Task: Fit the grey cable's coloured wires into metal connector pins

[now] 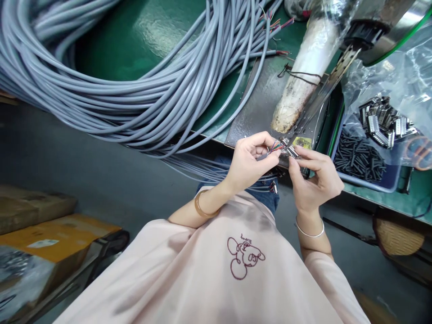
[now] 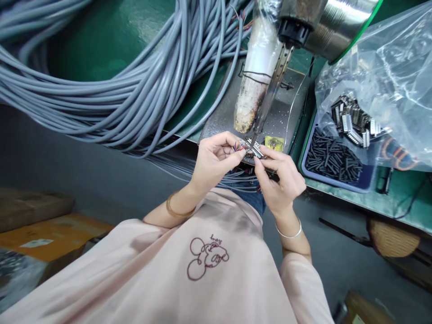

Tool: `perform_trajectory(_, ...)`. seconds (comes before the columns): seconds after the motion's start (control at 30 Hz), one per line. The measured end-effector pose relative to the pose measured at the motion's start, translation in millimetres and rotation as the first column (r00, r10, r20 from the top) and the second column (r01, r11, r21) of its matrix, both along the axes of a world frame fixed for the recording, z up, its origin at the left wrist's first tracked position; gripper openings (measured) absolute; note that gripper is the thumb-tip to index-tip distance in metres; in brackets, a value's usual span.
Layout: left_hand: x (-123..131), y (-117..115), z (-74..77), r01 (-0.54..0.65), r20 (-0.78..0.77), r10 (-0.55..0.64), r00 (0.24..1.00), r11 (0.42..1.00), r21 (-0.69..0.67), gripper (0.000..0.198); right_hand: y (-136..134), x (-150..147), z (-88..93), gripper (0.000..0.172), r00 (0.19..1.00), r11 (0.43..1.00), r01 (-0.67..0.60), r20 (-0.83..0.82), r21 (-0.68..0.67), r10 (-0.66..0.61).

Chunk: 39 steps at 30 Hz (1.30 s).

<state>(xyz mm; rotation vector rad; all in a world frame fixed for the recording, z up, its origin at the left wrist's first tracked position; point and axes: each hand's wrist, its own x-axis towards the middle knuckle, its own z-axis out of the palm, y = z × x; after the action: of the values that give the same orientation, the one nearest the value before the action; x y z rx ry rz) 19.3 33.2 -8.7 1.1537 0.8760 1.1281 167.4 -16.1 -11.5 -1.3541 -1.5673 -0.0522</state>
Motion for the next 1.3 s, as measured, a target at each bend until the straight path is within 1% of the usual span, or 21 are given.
perform_trajectory(0.13, 0, 2, 5.2, 0.010, 0.018, -0.010, 1.000, 1.000, 0.006, 0.010, 0, 0, 3.3, 0.014, 1.000, 1.000, 0.006, 0.024, -0.008, -0.006)
perform_trajectory(0.23, 0, 3, 6.4, 0.013, 0.019, -0.013, 1.000, 1.000, -0.006, 0.009, -1, 0, 5.5, 0.015, 0.999, 1.000, 0.002, 0.044, -0.005, -0.002)
perform_trajectory(0.37, -1, 4, 3.2, 0.047, 0.025, -0.045, 0.999, 0.996, -0.074, 0.014, -5, 0, 4.3, 0.018, 0.999, 1.000, -0.016, 0.031, 0.018, 0.015)
perform_trajectory(0.5, -3, 2, -1.6, 0.080, 0.010, -0.080, 0.997, 0.987, -0.140, 0.013, -9, 1, 1.2, 0.018, 0.995, 1.000, -0.003, 0.097, 0.005, 0.002)
perform_trajectory(0.73, -5, -5, -1.2, 0.093, -0.005, -0.094, 0.996, 0.990, -0.108, 0.013, -13, 1, 1.7, 0.016, 0.987, 0.998, 0.029, 0.157, 0.048, -0.036)
perform_trajectory(0.87, -8, -11, -0.2, 0.137, 0.046, -0.132, 0.990, 0.983, -0.125, 0.015, -19, 0, 4.5, 0.018, 0.982, 0.994, 0.062, 0.174, 0.090, -0.077)
perform_trajectory(0.93, -13, -14, 0.7, 0.146, 0.084, -0.136, 0.987, 0.981, -0.131, 0.017, -23, -1, 7.0, 0.018, 0.988, 0.995, 0.070, 0.135, 0.069, -0.079)
perform_trajectory(0.97, -15, -15, 1.3, 0.158, 0.109, -0.144, 0.984, 0.978, -0.137, 0.018, -24, -1, 8.6, 0.018, 0.993, 0.997, 0.070, 0.094, 0.033, -0.073)
perform_trajectory(1.0, -18, -16, 2.0, 0.185, 0.139, -0.164, 0.977, 0.971, -0.151, 0.020, -25, -1, 10.3, 0.017, 0.997, 0.998, 0.063, 0.039, -0.024, -0.062)
perform_trajectory(1.07, -22, -18, 3.3, 0.278, 0.213, -0.237, 0.948, 0.942, -0.188, 0.021, -27, -1, 14.0, 0.014, 0.994, 0.988, 0.055, -0.085, -0.142, -0.067)
perform_trajectory(1.1, -24, -18, 4.0, 0.322, 0.247, -0.270, 0.931, 0.924, -0.205, 0.019, -28, 0, 15.9, 0.011, 0.987, 0.984, 0.062, -0.135, -0.164, -0.085)
perform_trajectory(1.13, -25, -18, 4.8, 0.354, 0.268, -0.292, 0.918, 0.908, -0.224, 0.018, -28, 1, 17.8, 0.007, 0.980, 0.986, 0.080, -0.171, -0.144, -0.105)
perform_trajectory(1.17, -25, -19, 5.6, 0.369, 0.278, -0.300, 0.913, 0.897, -0.242, 0.016, -29, 3, 19.8, 0.003, 0.973, 0.990, 0.116, -0.193, -0.077, -0.129)
perform_trajectory(1.23, -23, -20, 7.0, 0.359, 0.274, -0.286, 0.918, 0.894, -0.269, 0.016, -32, 6, 23.7, 0.010, 0.969, 0.977, 0.202, -0.162, 0.072, -0.188)
perform_trajectory(1.27, -22, -21, 7.5, 0.350, 0.268, -0.278, 0.923, 0.894, -0.280, 0.016, -33, 7, 25.7, 0.013, 0.972, 0.971, 0.219, -0.110, 0.091, -0.209)
perform_trajectory(1.3, -20, -21, 7.8, 0.347, 0.264, -0.275, 0.924, 0.893, -0.285, 0.017, -35, 7, 27.5, 0.017, 0.976, 0.974, 0.216, -0.040, 0.064, -0.213)
